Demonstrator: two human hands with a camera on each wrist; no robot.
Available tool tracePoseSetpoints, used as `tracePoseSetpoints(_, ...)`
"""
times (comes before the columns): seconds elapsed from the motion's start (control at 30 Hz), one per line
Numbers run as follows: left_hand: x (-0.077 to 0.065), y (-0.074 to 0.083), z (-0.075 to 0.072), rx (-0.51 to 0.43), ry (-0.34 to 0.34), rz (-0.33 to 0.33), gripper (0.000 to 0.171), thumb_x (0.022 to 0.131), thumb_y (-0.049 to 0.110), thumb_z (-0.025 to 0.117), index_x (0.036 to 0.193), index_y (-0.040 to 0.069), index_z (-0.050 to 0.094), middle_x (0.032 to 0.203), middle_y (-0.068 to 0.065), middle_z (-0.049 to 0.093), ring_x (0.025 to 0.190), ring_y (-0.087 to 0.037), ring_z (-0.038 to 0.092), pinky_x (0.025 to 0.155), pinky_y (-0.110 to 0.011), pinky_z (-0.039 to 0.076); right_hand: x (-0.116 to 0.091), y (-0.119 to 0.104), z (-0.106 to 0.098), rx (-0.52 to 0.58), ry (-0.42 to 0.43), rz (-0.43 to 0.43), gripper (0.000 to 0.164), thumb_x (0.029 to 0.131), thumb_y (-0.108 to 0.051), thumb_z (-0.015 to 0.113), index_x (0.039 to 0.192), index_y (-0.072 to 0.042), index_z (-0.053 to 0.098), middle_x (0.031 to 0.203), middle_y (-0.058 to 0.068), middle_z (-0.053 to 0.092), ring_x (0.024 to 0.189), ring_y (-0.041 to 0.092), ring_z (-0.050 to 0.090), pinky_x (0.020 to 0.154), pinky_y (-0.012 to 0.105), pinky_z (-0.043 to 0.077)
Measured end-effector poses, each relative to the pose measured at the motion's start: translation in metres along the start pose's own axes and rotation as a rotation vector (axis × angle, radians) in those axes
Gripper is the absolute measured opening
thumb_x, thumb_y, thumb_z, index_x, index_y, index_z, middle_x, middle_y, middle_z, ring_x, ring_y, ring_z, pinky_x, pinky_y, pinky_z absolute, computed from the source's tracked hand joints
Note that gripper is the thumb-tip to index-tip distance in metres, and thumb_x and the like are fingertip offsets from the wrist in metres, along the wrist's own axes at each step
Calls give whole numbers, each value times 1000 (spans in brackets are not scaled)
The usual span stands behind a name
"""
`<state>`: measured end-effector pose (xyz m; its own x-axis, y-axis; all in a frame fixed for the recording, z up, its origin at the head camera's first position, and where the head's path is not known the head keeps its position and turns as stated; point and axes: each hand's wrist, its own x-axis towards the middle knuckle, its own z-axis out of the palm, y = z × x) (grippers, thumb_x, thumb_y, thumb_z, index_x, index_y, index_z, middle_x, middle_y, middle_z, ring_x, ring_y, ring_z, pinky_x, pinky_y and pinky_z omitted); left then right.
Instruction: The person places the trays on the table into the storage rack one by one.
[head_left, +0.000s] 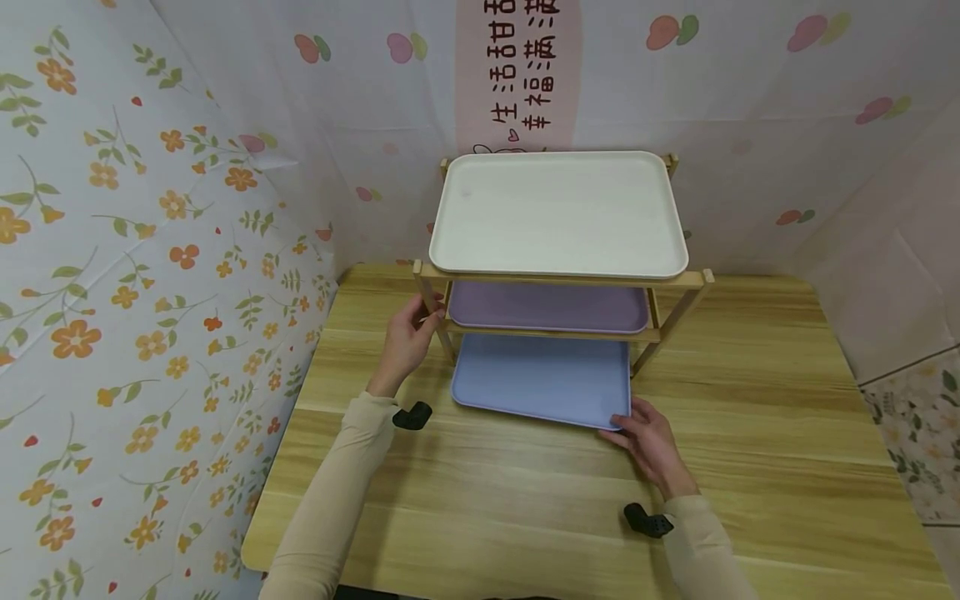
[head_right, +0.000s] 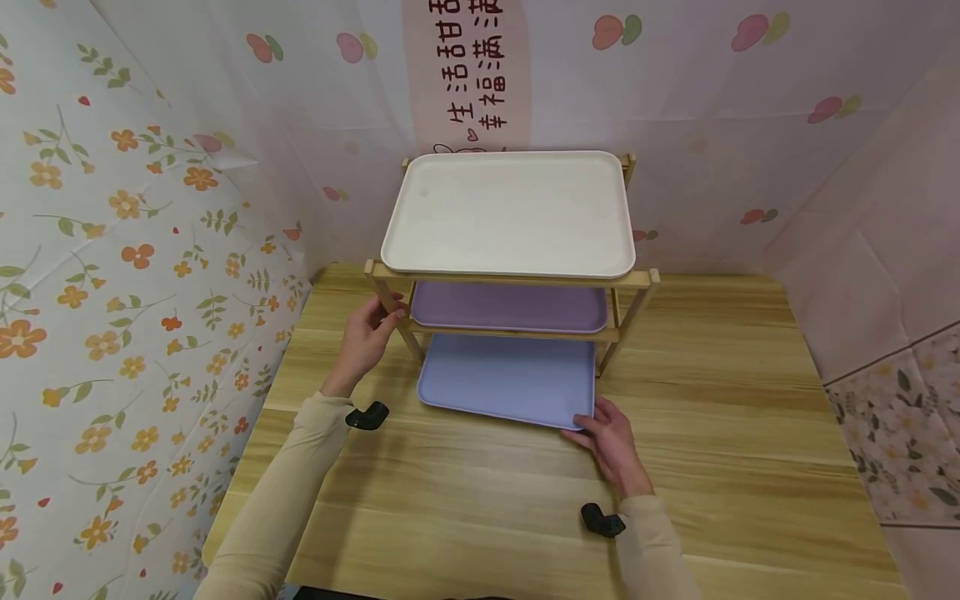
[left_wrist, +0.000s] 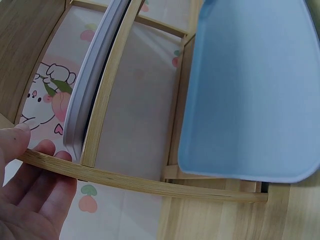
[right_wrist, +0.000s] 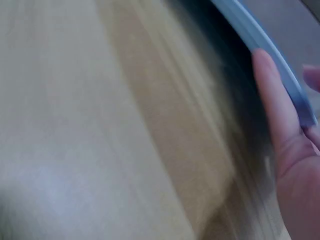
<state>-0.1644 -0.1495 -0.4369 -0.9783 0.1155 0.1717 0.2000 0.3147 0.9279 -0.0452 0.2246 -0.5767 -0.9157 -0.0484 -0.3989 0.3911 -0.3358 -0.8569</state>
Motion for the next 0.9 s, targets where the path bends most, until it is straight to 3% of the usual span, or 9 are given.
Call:
tracePoseSetpoints(0.17, 5, -17, 2, 10, 7, -4, 29, 97, 8, 57, 122, -6, 57, 113, -24, 65, 109, -34, 63, 93, -45, 54, 1, 4, 3, -83, 69, -111, 83, 85, 16, 56, 152, 2, 9, 151, 29, 22, 99, 0, 61, 86, 31, 57)
tracePoseSetpoints(0.33, 3, -13, 1, -4, 3, 1, 29, 96, 9, 58, 122, -5, 57, 113, -24, 65, 110, -34, 63, 94, -44, 53, 4, 7, 2, -266, 81, -184, 85, 79, 17, 63, 149, 3, 16, 150, 30, 25, 103, -12, 53, 83, 12, 52)
tracePoseSetpoints(0.4, 0, -2, 0, -5, -1, 0, 29, 96, 6, 57, 122, -8, 57, 114, -27, 64, 110, -37, 62, 95, -46, 53, 4, 7, 2, -382, 70, -208, 79, 79, 14, 67, 145, 5, 25, 147, 30, 30, 101, -11, 53, 80, 8, 49)
tracePoseSetpoints(0.5, -3, 13, -1, -9, -9, -7, 28, 96, 1, 56, 121, -11, 56, 113, -30, 63, 111, -40, 62, 96, -49, 52, 3, 8, 3, -555, 74, -270, 62, 78, 9, 71, 134, 8, 42, 138, 29, 39, 99, 4, 56, 76, 7, 48)
tracePoseSetpoints(0.6, -5, 18, -2, -7, -10, -6, 27, 95, -1, 55, 120, -11, 56, 113, -31, 63, 111, -41, 62, 95, -50, 52, 1, 10, 5, -718, 144, -365, 44, 76, 5, 76, 116, 7, 58, 122, 26, 49, 94, 17, 54, 72, 6, 45)
tracePoseSetpoints(0.73, -5, 18, -1, -11, -7, 1, 26, 95, -3, 55, 119, -11, 57, 114, -33, 62, 111, -42, 61, 95, -50, 52, 1, 13, 7, -798, 235, -487, 27, 72, 4, 81, 95, 4, 66, 113, 25, 57, 87, 12, 52, 68, 4, 43)
tracePoseSetpoints(0.9, -5, 19, -1, -21, -1, 3, 26, 95, -3, 54, 119, -12, 57, 115, -33, 62, 112, -42, 61, 95, -49, 51, 2, 14, 9, -873, 307, -555, 19, 70, 0, 83, 82, 0, 69, 109, 22, 62, 81, 5, 54, 66, 3, 42)
